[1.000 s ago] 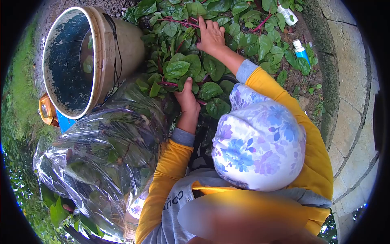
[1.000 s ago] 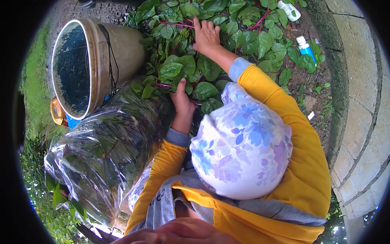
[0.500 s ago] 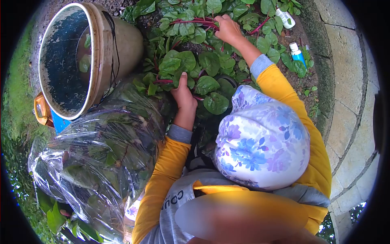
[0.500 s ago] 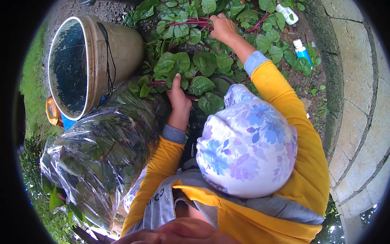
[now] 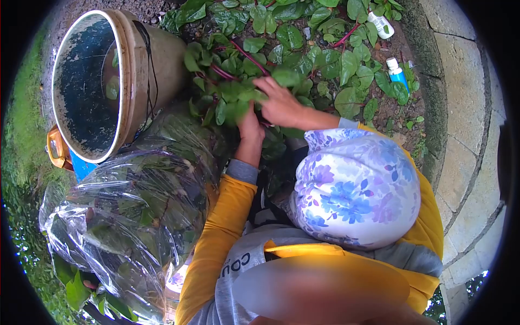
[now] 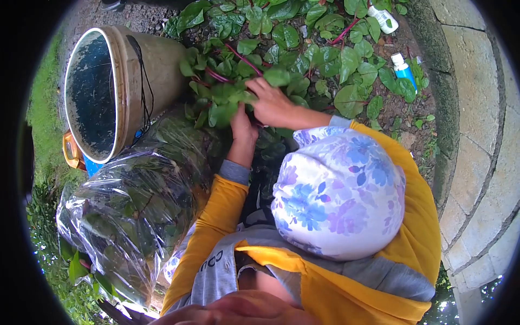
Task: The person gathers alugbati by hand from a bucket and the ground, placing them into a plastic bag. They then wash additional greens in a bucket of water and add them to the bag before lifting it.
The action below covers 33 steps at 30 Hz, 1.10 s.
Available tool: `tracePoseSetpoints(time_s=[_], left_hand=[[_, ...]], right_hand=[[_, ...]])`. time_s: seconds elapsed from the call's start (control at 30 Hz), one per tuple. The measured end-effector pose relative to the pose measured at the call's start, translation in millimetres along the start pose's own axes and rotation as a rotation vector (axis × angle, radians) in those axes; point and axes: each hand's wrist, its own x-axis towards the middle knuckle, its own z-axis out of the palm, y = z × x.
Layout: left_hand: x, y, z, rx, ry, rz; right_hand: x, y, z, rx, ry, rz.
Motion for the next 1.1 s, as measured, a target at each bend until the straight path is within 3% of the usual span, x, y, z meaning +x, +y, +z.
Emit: tracePoseSetpoints(time_s=[0.1, 0.17, 0.23, 0.27, 0.33, 0.4, 0.5, 0.6, 0.77, 0.83, 0.93, 1.0, 1.07, 1.1], left_hand=[[3.9, -3.1, -9.3, 0.028, -0.141, -0.125], [7.6, -3.6, -8.5, -0.018, -0.121, -0.22], [8.5, -0.2, -1.3, -0.1, -0.109, -0.288], [7.3, 8.5, -1.4, -0.093, -0.077, -0.48], [2.9, 8.1, 6.6, -0.054, -0.069, -0.292], [4.5, 5.8, 1.3, -0.042, -0.098, -0.316], [4.3, 5.1, 1.5, 0.006, -0.078, -0.265], [9.9, -4.2, -11.9, 0.058, -0.045, -0.183], [6.6, 8.1, -4.0, -0.075, -0.015, -0.097], [7.7, 15.9, 0.7, -0.135, -0.09, -0.106], [8.6, 23.0, 12.8, -0.181, -0.173, -0.111], [11.8, 24.2, 13.3, -0.162, -0.248, -0.119], [8.7, 31.6, 21.3, -0.182, -0.298, -0.142], [11.2, 32.3, 23.6, -0.175, -0.319, -0.126]], right_hand=[[-9.9, -10.6, -16.1, 0.173, -0.195, 0.018], [-6.6, -11.6, -37.1, 0.261, -0.368, 0.058], [14.6, -3.7, -78.1, 0.487, -0.516, -0.048], [29.8, 1.2, -100.1, 0.599, -0.592, -0.103], [58.1, 7.2, -130.7, 0.852, -0.538, 0.472], [76.8, 54.6, -107.6, 0.527, -0.226, 0.531], [86.1, 91.9, -57.8, 0.023, -0.291, 0.497], [79.2, 85.8, -27.0, -0.103, -0.368, 0.478], [70.2, 97.1, -19.8, 0.228, -0.346, 0.432], [65.6, 101.3, -22.6, 0.429, -0.344, 0.464], [61.2, 61.1, -47.4, 0.714, -0.267, 0.528], [68.7, 44.8, -69.9, 0.658, -0.596, 0.398], [63.7, 36.5, -60.9, 0.352, -0.539, 0.185], [59.1, 42.1, -47.0, 0.203, -0.489, 0.269]])
